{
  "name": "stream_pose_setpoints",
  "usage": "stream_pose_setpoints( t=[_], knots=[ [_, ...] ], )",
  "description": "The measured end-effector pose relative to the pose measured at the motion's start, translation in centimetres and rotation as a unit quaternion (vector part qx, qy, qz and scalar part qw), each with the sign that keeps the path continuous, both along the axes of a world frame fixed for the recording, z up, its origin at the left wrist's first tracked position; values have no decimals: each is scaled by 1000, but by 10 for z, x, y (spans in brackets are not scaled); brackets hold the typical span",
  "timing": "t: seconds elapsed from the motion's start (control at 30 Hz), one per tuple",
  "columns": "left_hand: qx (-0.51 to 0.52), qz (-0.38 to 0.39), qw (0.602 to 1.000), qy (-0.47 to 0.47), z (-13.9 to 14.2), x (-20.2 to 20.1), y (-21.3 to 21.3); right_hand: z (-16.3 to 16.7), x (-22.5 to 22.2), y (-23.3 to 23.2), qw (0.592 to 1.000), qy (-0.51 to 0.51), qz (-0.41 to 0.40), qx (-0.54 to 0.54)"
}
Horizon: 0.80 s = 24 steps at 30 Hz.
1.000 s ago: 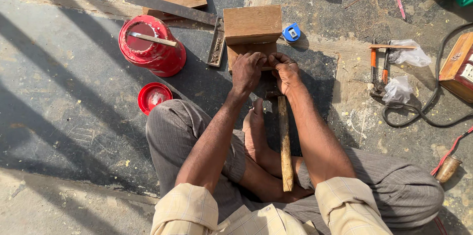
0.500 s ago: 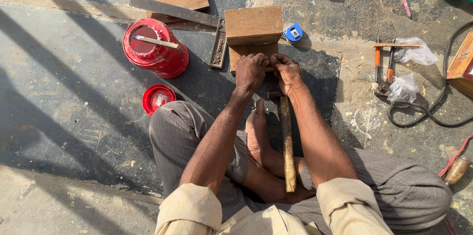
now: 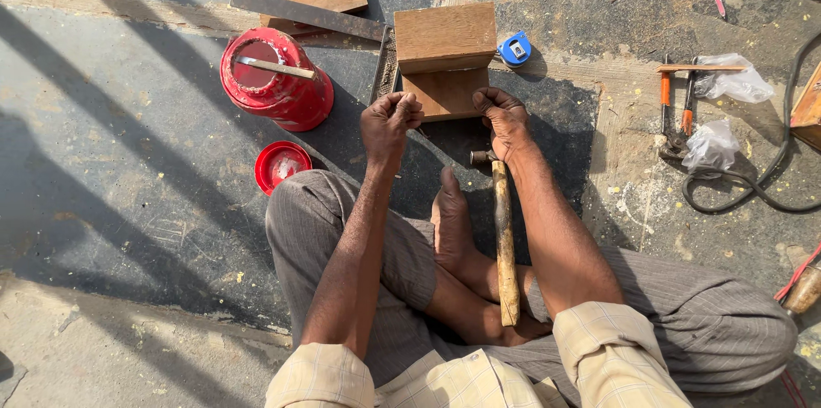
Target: The person sits on the floor assembling a small wooden box. They position wooden panels, hammer nails into the joints, apply glue with a stick to a wooden strip, press the pieces together, and measure the box with a tape measure.
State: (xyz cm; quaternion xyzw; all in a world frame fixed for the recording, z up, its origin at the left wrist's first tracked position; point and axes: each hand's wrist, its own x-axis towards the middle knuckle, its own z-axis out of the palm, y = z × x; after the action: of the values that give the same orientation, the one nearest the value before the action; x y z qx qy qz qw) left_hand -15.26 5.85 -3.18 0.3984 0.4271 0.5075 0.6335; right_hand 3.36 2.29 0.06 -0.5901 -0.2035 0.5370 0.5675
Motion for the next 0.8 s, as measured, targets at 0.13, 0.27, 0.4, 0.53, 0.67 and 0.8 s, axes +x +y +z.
stream_pose_setpoints(
  t=[0.13,0.27,0.4,0.53,0.67,0.8],
  knots=[
    [32,-5,992,120,5,7,-4,2,-1,1,1000,-9,-2,-4],
    [91,-96,978,163,8,22,-2,5,-3,1,999,-25,-4,-25],
    [260,-84,931,242,7,27,7,8,-4,2,1000,-22,5,-19],
    [357,-16,903,237,1,29,9,11,-6,3,999,-26,15,-14],
    [358,-9,884,301,-8,36,7,9,-8,5,999,-33,16,-16],
    [365,15,866,343,-17,40,2,4,-8,5,999,-27,20,4]
  ],
)
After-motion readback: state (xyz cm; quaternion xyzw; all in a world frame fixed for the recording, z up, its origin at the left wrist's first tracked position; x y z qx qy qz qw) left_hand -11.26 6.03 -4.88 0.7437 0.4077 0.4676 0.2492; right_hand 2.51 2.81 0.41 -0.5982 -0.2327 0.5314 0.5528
